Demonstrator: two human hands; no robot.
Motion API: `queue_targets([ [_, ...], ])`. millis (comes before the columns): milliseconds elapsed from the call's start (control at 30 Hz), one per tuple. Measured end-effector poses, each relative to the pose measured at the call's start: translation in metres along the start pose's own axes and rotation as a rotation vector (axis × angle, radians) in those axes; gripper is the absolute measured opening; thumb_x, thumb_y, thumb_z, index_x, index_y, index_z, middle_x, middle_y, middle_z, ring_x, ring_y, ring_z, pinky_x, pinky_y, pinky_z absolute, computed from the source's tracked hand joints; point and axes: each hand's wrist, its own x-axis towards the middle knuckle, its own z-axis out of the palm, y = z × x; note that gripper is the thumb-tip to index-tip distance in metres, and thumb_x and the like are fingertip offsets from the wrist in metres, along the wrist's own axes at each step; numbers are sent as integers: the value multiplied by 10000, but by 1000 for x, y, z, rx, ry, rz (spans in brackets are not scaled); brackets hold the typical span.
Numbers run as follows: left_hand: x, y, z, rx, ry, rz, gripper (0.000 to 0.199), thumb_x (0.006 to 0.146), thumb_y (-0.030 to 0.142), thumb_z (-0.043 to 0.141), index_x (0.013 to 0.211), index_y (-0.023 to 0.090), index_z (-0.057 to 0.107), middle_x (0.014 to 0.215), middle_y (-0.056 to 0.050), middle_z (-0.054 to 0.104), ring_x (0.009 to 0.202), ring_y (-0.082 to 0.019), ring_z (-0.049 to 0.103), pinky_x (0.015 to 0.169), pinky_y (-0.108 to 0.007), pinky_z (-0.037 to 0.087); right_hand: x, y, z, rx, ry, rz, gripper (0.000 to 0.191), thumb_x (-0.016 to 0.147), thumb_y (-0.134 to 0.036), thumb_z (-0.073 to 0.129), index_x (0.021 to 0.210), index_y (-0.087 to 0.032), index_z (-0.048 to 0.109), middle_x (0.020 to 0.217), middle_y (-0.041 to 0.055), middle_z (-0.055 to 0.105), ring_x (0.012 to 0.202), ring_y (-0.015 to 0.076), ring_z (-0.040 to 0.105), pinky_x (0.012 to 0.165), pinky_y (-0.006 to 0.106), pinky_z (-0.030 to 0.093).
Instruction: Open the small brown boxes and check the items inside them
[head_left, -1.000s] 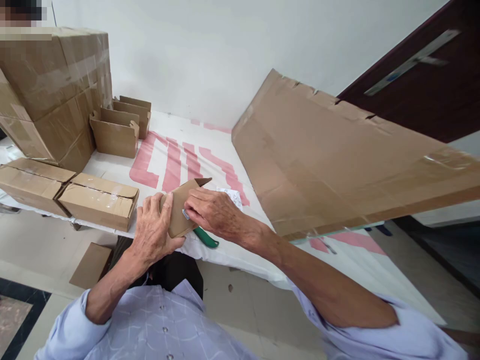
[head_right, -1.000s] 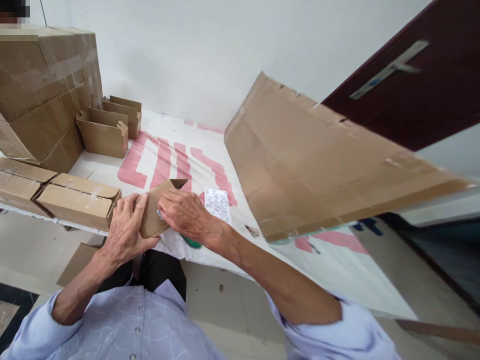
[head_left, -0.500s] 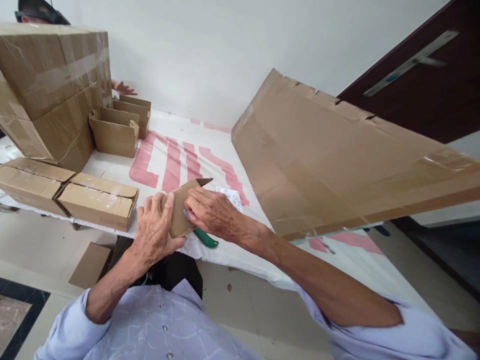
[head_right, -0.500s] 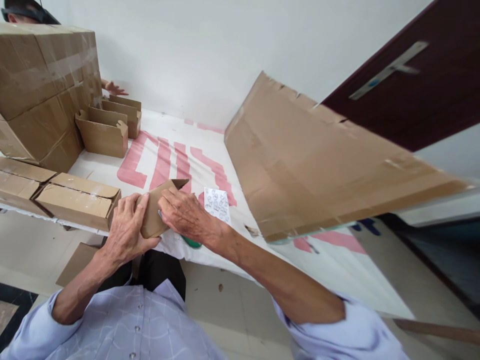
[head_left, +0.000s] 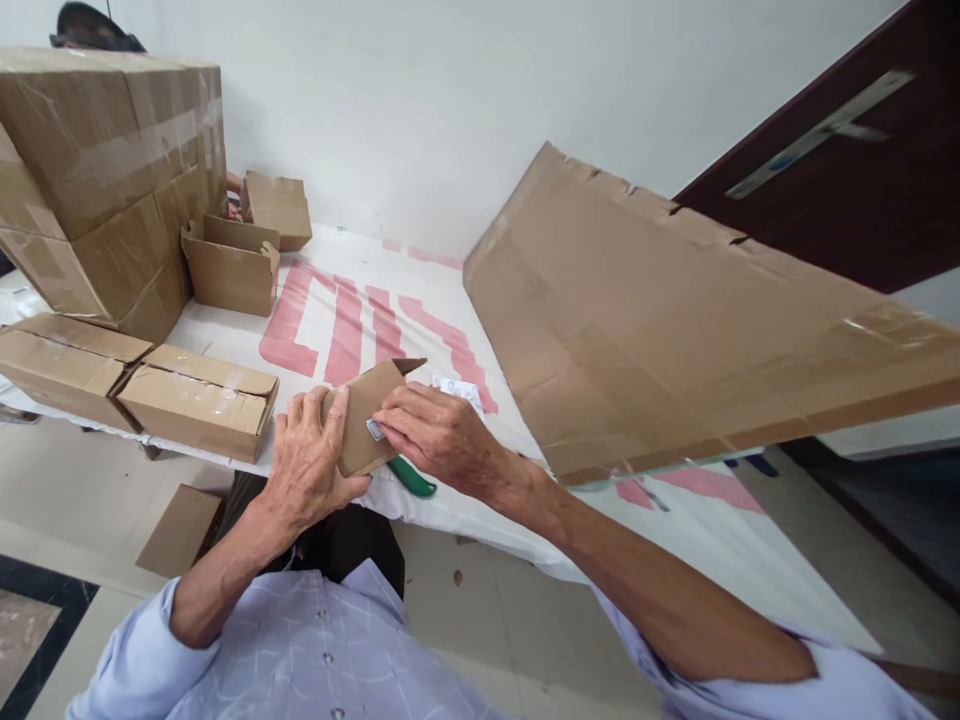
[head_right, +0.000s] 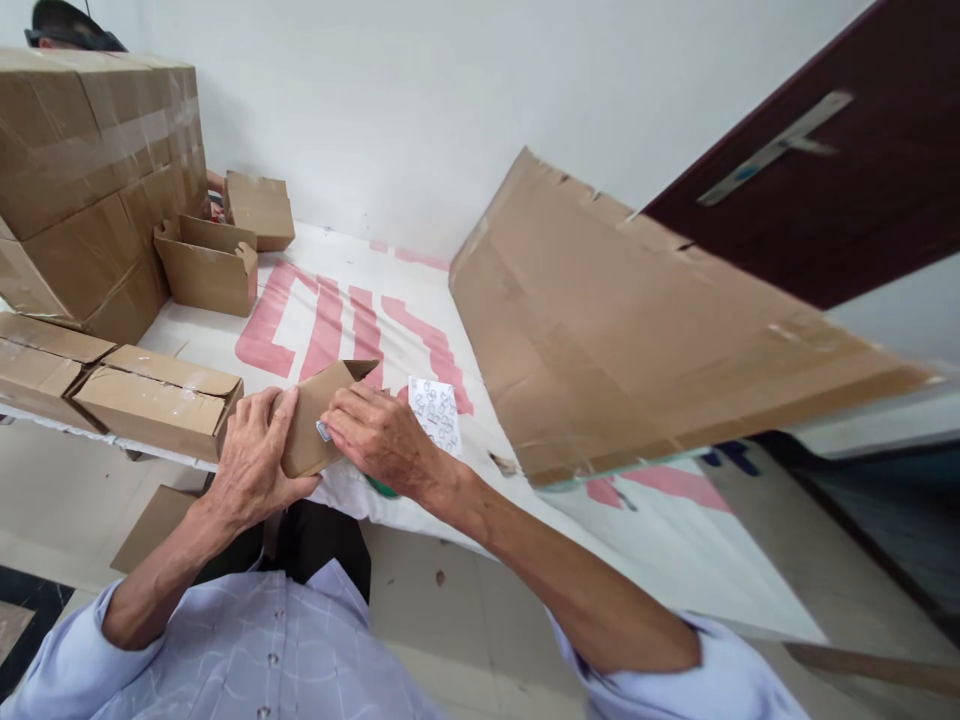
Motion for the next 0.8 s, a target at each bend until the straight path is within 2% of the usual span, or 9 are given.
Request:
queue_targets([
  [233,0,2,-1,17,1,5,1013,733,350,773,1631,136,355,1529,-239,487,1358,-439,475,1076,-594,468,-5,-3,6,-45,29,17,323,1099,-141,567,810,-188,705,812,47,700,773,187,559,708,342,455],
  [567,-1,2,-2,22,8,16,1003,733,357,784,1620,133,371,1515,-239,494,1354,-435,475,1067,-588,478,-2,-4,7,-8,24,43,288,1076,-126,573,826,-175,707,800,49,679,762,189,543,685,341,439],
  [800,-1,3,-2,7,6,27,999,718,356,797,1604,120,402,1496,-241,501,1345,-434,486,1080,-590,474,-5,-4,10,101,-4,128,268,1060,-124,566,838,-186,702,804,55,660,774,201,553,694,342,447],
])
